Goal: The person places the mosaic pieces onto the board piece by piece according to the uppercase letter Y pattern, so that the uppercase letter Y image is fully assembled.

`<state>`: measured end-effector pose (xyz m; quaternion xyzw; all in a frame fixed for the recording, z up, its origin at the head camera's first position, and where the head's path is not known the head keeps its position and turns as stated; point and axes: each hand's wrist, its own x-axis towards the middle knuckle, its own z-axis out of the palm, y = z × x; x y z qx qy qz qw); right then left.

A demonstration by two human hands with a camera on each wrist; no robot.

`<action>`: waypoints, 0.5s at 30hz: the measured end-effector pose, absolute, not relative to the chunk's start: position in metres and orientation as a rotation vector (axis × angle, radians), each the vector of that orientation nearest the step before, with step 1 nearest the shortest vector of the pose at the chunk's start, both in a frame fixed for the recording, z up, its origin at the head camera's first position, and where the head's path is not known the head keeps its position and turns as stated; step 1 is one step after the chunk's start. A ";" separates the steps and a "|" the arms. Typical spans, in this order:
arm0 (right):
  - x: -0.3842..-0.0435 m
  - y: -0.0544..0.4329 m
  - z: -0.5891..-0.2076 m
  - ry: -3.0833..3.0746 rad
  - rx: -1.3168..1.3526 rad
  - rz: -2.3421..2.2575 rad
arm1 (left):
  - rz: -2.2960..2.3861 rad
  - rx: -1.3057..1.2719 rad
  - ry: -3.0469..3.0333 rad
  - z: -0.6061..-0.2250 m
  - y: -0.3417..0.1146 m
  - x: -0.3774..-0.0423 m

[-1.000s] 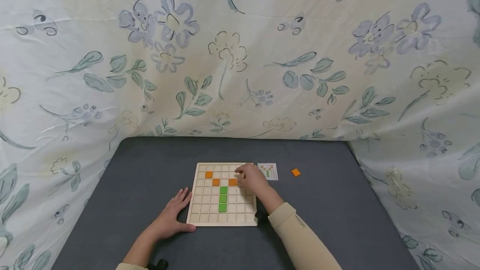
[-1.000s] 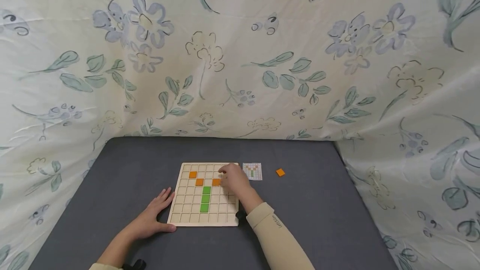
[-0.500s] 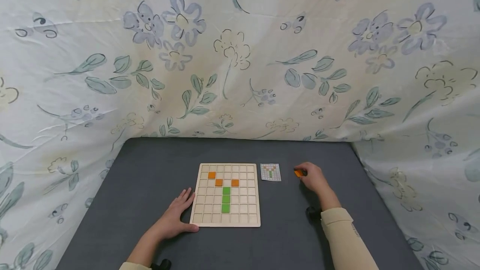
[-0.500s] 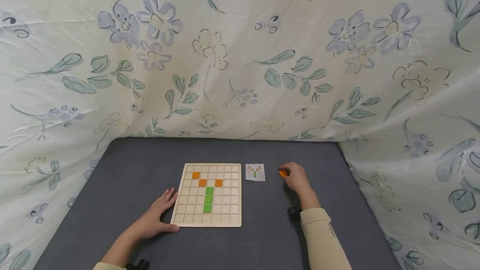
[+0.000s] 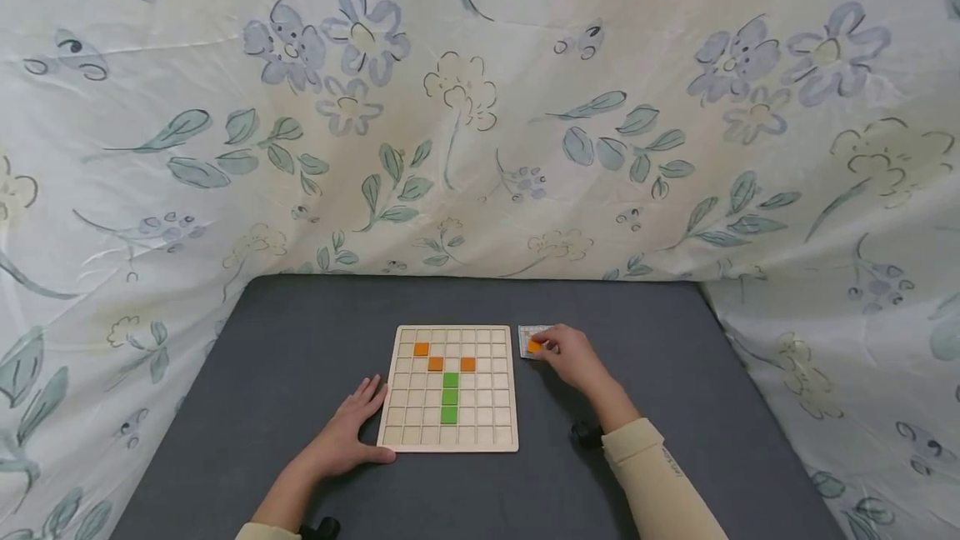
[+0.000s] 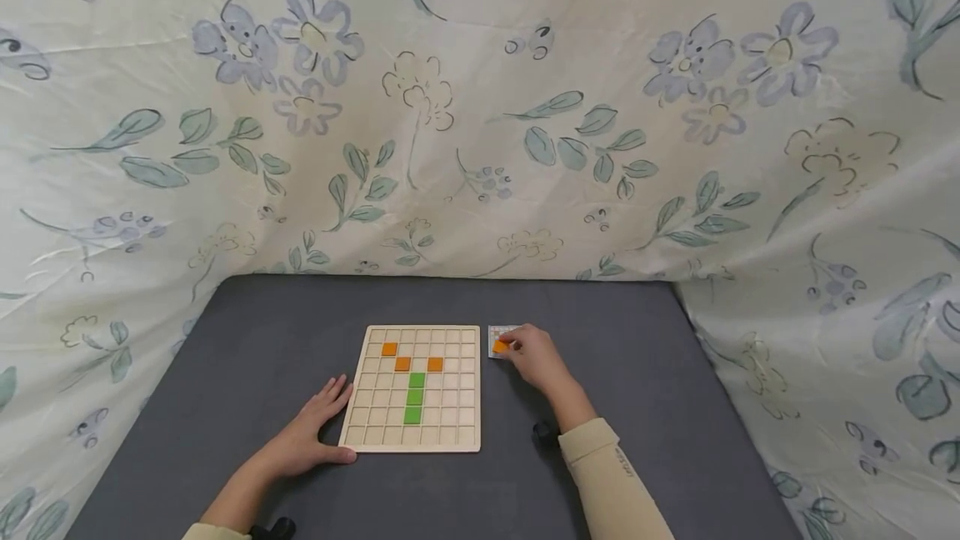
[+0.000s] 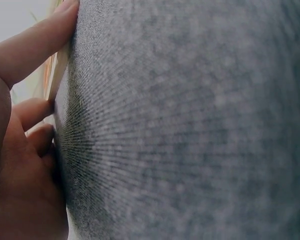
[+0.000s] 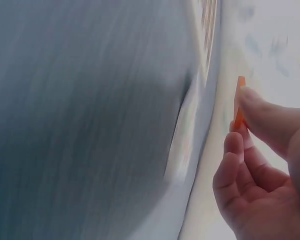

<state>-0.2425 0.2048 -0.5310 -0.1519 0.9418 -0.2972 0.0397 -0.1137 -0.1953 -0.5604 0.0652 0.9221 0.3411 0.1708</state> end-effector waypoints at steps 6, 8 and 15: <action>-0.250 0.149 -0.537 2.783 -0.623 -0.879 | 0.982 0.185 2.604 -0.562 -0.193 -0.116; -0.255 0.138 -0.541 2.772 -0.634 -0.837 | 0.989 0.189 2.605 -0.563 -0.192 -0.118; -0.270 0.120 -0.544 2.776 -0.667 -0.738 | 1.010 0.205 2.608 -0.562 -0.191 -0.122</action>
